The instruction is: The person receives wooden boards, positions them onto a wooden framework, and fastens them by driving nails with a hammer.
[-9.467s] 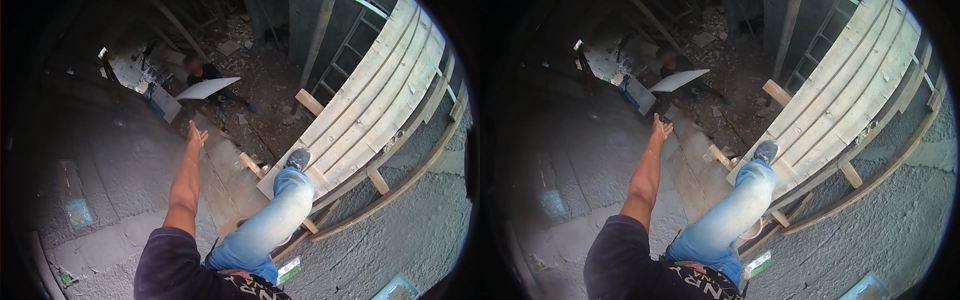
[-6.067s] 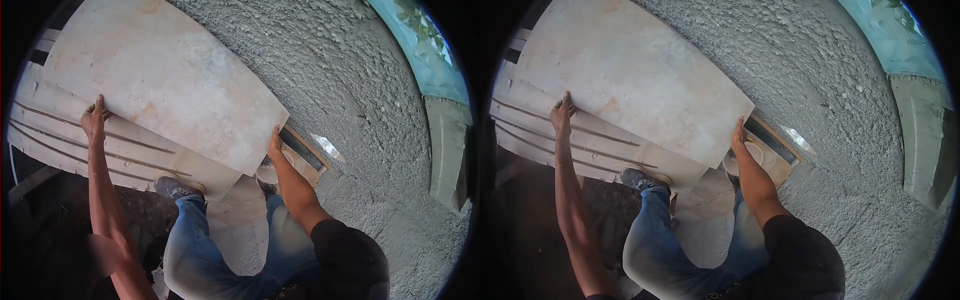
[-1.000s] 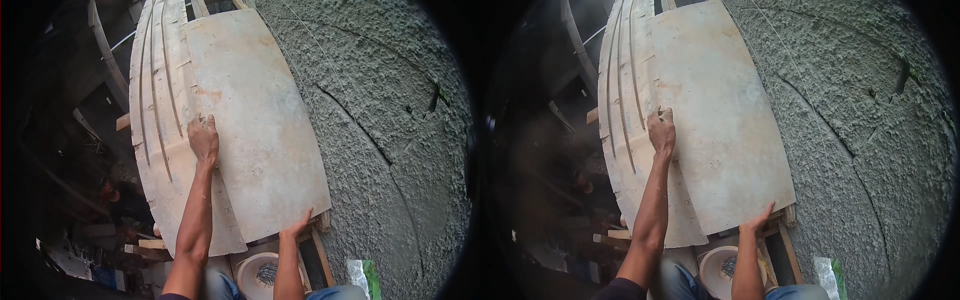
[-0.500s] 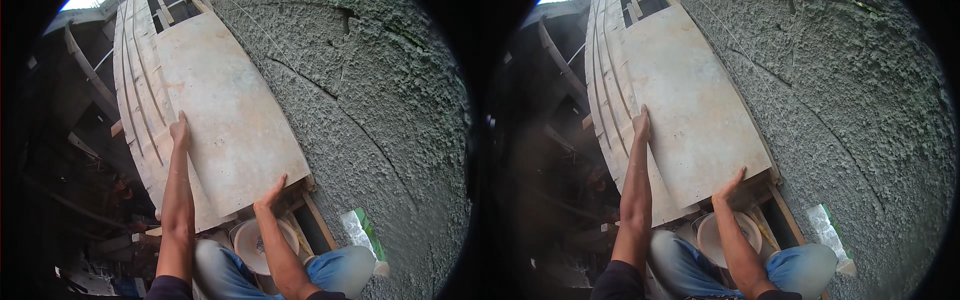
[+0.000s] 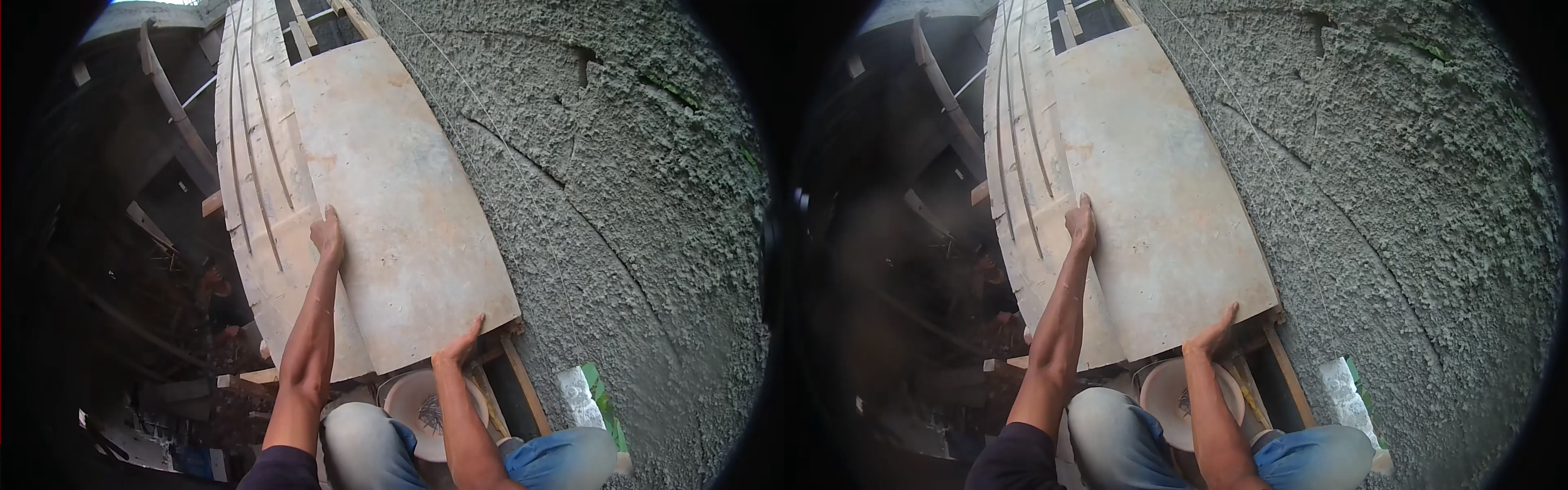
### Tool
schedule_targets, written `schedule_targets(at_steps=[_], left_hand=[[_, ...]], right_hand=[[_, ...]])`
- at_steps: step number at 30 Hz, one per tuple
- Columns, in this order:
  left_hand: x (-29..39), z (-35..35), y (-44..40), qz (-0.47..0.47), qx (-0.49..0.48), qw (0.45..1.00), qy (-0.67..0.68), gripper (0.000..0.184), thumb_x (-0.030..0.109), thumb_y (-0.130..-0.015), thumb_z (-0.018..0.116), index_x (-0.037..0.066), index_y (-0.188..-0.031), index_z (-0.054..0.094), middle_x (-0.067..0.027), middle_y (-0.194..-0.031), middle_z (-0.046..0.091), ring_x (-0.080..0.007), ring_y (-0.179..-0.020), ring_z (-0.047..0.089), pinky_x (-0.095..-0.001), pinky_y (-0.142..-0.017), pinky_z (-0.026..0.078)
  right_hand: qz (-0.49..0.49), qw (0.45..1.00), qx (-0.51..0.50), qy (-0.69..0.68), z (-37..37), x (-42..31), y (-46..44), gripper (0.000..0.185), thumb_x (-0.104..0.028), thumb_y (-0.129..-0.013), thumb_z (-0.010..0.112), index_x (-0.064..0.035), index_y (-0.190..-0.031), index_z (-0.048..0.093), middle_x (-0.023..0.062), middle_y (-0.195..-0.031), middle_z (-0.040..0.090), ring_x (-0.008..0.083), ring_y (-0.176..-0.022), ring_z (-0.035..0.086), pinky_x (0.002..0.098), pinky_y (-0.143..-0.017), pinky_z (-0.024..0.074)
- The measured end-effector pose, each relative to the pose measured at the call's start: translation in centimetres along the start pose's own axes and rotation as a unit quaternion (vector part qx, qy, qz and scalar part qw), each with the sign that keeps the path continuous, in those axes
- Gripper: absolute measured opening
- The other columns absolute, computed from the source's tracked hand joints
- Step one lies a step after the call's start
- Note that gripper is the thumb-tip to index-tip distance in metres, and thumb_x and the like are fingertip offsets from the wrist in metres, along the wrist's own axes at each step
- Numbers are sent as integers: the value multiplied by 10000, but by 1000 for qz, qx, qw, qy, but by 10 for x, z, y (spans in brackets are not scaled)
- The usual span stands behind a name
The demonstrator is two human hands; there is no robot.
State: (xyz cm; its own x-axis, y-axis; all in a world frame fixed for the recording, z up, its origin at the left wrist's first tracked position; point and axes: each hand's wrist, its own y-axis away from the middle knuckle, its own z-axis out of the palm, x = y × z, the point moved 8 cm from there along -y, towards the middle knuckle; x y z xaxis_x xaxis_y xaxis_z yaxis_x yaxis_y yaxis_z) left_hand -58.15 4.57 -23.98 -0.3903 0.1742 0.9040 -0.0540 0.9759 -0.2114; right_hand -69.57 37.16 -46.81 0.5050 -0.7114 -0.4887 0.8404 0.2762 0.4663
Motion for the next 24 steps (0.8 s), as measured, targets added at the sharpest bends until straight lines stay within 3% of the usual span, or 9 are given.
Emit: schedule_targets(at_steps=[3, 5, 8, 10, 14, 18, 21, 23, 24], left_hand=[[3, 13, 8, 9, -12, 998, -57, 635, 475, -955, 548, -145, -985, 680, -358, -1032, 669, -467, -992, 667, -497, -879, 498], [17, 11, 22, 39, -20, 997, -63, 640, 469, -976, 507, -147, -970, 680, -369, -1027, 661, -501, -1005, 650, -517, -896, 496], [12, 16, 14, 35, -33, 995, -90, 649, 480, -979, 498, -143, -982, 681, -368, -1024, 662, -513, -1001, 647, -521, -911, 493], [11, 18, 11, 41, -51, 992, -112, 660, 486, -979, 492, -147, -1023, 671, -375, -1048, 653, -513, -1033, 637, -523, -936, 484], [10, 16, 17, 7, -70, 997, -29, 676, 488, -977, 495, -163, -1077, 650, -378, -1131, 632, -486, -1109, 619, -514, -967, 467], [-18, 25, 9, -105, -71, 985, 121, 690, 507, -964, 540, -168, -1057, 649, -324, -1089, 674, -412, -1030, 668, -470, -913, 490], [21, 9, 13, -26, -23, 996, 81, 668, 490, -947, 603, -170, -1043, 651, -289, -1058, 689, -363, -963, 678, -430, -866, 505], [21, -12, 10, -38, -46, 994, 89, 642, 468, -935, 645, -170, -1001, 655, -263, -1021, 693, -324, -867, 667, -407, -812, 511], [26, -22, -2, 11, -35, 996, 83, 622, 471, -934, 647, -150, -964, 665, -241, -960, 694, -303, -820, 652, -410, -783, 508]], right_hand=[[-1, 1000, 22, -9, 13, -36, 10, 771, -575, -961, 461, -76, -1534, 335, 132, -1577, 347, 323, -1404, 388, 461, -1164, 305], [41, 998, -23, -43, 15, -36, 0, 755, -560, -964, 465, -69, -1526, 349, 133, -1570, 361, 327, -1394, 405, 466, -1157, 319], [-17, 999, 28, 7, 5, -39, -3, 742, -550, -969, 461, -67, -1522, 352, 136, -1566, 367, 335, -1394, 405, 478, -1149, 329], [-1, 1000, 1, -10, 11, -38, 0, 744, -540, -969, 470, -68, -1529, 341, 136, -1577, 347, 333, -1399, 399, 480, -1152, 329], [-12, 1000, 1, -13, 11, -38, -1, 749, -526, -970, 478, -56, -1533, 328, 141, -1585, 327, 336, -1404, 389, 476, -1155, 329], [-11, 1000, 8, 17, 6, -37, 3, 756, -525, -972, 479, -41, -1532, 322, 145, -1590, 319, 333, -1415, 373, 466, -1173, 299], [12, 999, -28, -21, 23, -32, 14, 772, -528, -973, 477, -45, -1548, 296, 146, -1604, 295, 321, -1434, 347, 463, -1193, 258], [-5, 994, 43, 96, 15, -27, 36, 783, -542, -970, 482, -45, -1549, 303, 144, -1607, 292, 307, -1429, 357, 455, -1190, 259], [16, 995, 24, 99, 3, 0, 23, 814, -573, -942, 527, -53, -1536, 330, 140, -1576, 341, 315, -1397, 395, 456, -1157, 309]])
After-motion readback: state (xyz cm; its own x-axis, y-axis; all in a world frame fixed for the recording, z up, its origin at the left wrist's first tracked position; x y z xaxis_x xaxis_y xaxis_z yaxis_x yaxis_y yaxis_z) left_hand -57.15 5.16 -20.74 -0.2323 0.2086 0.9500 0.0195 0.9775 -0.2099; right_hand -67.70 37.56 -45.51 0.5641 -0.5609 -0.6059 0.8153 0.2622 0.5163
